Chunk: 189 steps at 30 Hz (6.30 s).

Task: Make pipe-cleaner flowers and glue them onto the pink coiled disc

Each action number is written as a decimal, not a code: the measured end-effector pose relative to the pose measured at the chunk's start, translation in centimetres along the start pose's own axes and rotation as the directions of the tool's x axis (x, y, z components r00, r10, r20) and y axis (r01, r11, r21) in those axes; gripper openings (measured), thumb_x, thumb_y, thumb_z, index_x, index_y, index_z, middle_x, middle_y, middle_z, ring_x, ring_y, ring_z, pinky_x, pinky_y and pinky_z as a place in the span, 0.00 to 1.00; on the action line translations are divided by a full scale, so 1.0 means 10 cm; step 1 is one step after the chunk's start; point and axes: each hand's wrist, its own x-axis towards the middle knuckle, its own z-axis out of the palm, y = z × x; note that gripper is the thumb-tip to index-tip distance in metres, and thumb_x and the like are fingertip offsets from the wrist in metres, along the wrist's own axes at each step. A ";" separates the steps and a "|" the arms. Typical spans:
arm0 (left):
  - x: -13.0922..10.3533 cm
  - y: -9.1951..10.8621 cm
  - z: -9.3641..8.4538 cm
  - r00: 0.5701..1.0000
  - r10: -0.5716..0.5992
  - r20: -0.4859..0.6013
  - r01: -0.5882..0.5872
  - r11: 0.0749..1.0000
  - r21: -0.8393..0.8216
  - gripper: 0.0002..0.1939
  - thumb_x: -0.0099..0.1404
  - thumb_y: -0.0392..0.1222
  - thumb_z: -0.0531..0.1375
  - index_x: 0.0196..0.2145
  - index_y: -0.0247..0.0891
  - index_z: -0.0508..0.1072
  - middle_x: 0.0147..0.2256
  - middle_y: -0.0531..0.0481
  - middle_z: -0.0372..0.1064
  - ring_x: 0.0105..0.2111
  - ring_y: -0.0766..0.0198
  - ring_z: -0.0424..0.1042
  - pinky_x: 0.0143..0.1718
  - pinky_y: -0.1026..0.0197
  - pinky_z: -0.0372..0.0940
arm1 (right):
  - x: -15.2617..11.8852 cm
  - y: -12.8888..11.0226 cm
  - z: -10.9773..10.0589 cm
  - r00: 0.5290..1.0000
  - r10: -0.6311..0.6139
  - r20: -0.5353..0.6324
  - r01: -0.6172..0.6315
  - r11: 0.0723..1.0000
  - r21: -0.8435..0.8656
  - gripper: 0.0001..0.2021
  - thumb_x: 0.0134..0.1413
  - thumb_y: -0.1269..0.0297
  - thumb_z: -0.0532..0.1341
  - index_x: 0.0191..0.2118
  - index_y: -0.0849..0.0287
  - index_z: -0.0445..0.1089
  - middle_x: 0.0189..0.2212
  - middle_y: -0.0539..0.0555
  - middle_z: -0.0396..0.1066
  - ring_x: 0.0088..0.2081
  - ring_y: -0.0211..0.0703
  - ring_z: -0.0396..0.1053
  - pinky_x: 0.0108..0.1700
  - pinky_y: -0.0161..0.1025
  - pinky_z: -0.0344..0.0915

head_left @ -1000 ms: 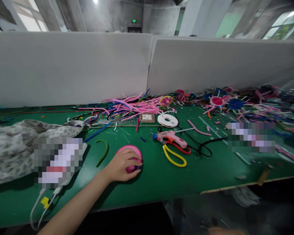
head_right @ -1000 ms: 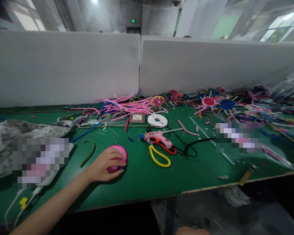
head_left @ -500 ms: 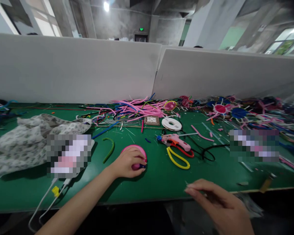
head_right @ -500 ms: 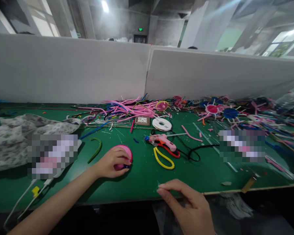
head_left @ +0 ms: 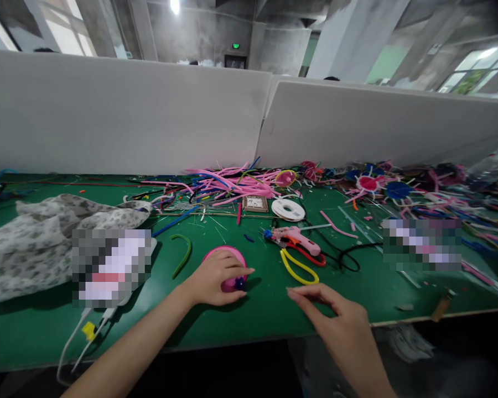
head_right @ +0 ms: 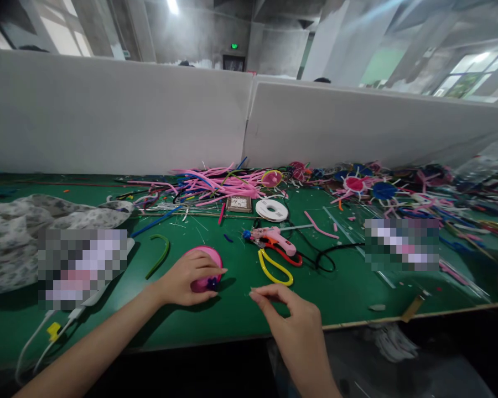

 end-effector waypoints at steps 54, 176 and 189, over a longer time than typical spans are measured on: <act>0.06 -0.12 0.09 0.991 -0.063 -0.121 0.050 0.993 -0.108 0.15 0.61 0.51 0.60 0.41 0.39 0.72 0.36 0.47 0.73 0.38 0.58 0.70 0.40 0.54 0.64 | 0.65 -0.18 0.57 0.902 -0.282 -0.327 0.153 0.917 -0.368 0.09 0.55 0.60 0.58 0.32 0.56 0.74 0.31 0.53 0.77 0.34 0.45 0.75 0.40 0.41 0.71; -0.48 -0.20 -0.18 0.913 -0.406 0.035 0.354 0.832 0.427 0.53 0.51 0.65 0.59 0.66 0.38 0.43 0.60 0.37 0.57 0.57 0.42 0.60 0.57 0.46 0.52 | 1.03 0.35 0.16 0.901 -0.208 -0.381 0.028 0.903 -0.428 0.14 0.57 0.58 0.57 0.45 0.59 0.69 0.37 0.60 0.74 0.37 0.51 0.73 0.41 0.45 0.68; -0.63 -0.10 0.08 0.869 -0.491 -0.068 0.490 0.871 -0.031 0.43 0.54 0.48 0.64 0.63 0.47 0.50 0.59 0.36 0.57 0.59 0.43 0.57 0.54 0.42 0.59 | 0.71 -0.04 0.89 0.860 -0.265 0.437 0.326 0.943 -0.070 0.12 0.56 0.58 0.60 0.45 0.54 0.69 0.36 0.53 0.73 0.38 0.44 0.73 0.37 0.36 0.71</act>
